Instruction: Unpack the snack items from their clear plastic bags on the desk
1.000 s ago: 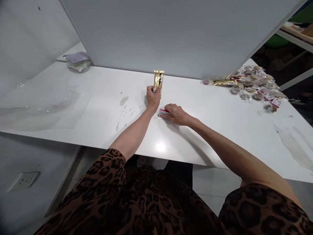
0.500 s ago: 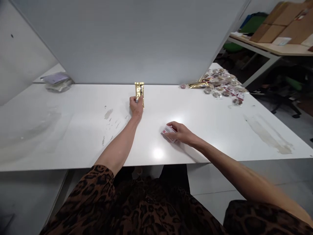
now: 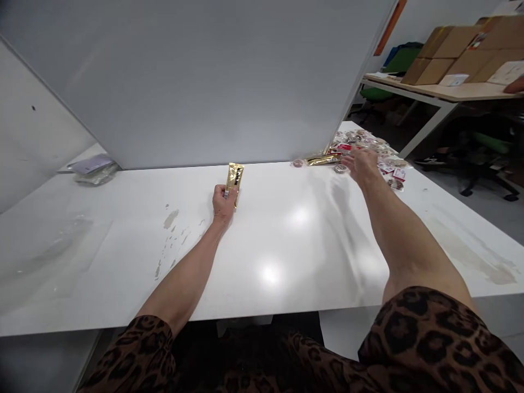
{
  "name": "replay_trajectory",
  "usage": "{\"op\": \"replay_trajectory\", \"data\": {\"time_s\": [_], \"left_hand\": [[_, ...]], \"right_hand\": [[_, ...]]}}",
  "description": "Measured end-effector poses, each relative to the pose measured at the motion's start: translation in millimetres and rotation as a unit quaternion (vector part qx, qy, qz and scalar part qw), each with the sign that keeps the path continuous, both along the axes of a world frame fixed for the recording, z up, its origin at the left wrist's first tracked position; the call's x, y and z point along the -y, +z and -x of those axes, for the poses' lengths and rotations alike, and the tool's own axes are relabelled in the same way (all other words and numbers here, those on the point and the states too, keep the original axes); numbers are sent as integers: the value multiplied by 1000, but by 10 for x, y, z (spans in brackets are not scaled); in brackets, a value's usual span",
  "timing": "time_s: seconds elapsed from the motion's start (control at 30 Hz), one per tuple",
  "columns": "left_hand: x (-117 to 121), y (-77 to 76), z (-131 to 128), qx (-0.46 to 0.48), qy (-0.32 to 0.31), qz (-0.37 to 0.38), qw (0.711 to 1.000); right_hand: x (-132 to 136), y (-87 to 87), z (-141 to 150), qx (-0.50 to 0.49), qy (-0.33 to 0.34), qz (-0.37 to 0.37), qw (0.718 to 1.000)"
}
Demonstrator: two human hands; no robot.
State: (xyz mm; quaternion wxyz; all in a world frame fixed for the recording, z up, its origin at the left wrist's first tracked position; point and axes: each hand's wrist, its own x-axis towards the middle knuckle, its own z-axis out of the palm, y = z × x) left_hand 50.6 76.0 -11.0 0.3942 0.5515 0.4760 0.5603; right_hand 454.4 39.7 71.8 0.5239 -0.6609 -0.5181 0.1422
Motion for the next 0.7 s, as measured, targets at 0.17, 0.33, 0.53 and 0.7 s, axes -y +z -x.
{"op": "replay_trajectory", "data": {"time_s": [0.17, 0.33, 0.53, 0.7], "left_hand": [[131, 54, -53, -2, -181, 7, 983], [387, 62, -141, -21, -420, 19, 907], [526, 87, -177, -22, -501, 97, 860], [469, 67, -158, -21, -471, 96, 877]], "right_hand": [[478, -333, 1024, -194, 69, 74, 976], [1198, -441, 1960, -276, 201, 109, 934], [1737, -592, 1753, -310, 121, 121, 935], [1414, -303, 766, -275, -43, 75, 958]]}}
